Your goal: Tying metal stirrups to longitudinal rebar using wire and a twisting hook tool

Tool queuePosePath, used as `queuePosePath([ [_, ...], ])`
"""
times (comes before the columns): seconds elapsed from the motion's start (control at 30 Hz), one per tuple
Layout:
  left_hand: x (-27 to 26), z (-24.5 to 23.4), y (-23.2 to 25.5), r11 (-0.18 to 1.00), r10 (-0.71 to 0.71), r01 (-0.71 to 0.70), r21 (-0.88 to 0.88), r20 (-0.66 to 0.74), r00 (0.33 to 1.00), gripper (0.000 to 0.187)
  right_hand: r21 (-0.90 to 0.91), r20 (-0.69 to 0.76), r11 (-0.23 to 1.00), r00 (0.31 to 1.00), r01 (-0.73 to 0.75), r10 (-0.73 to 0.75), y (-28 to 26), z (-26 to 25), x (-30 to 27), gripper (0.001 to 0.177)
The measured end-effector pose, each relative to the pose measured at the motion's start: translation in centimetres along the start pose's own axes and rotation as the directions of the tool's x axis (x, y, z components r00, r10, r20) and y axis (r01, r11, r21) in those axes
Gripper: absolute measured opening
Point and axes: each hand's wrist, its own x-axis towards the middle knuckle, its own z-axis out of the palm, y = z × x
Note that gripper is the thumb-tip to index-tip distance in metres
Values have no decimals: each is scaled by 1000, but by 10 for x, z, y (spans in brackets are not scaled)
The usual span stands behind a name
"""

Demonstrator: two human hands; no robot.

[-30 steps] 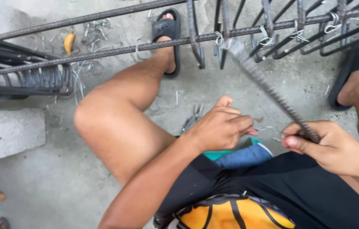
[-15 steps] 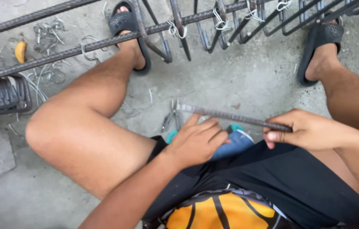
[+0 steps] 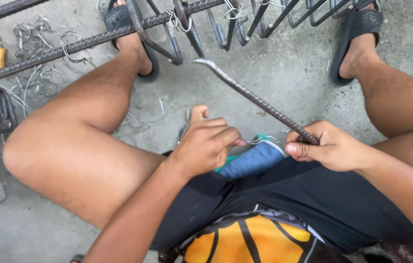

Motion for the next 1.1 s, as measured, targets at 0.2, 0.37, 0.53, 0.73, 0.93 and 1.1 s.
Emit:
queuePosePath([
  [0.2,-11,21,-27,991,51,-52,122,14,999,17,-666,40,729,983,159,-178,-51,22,6,20],
  [0.37,-30,41,-37,940,-90,48,337,111,990,11,-793,-42,608,993,33,-109,-42,11,5,13],
  [0.53,-47,61,-96,686,-576,335,645,200,793,19,-875,-332,289,917,-387,223,-15,-25,12,53],
  [0.73,-13,138,-180,660,-746,613,434,288,600,31,-596,-527,343,676,-726,516,53,-39,52,66],
  [0.93,-13,201,-215,539,-840,811,228,220,497,22,-115,-631,771,645,-627,431,154,-48,148,51],
  [1.1,-15,185,-208,431,-886,882,189,272,375,26,-639,-507,689,861,-342,-42,127,1,178,67],
])
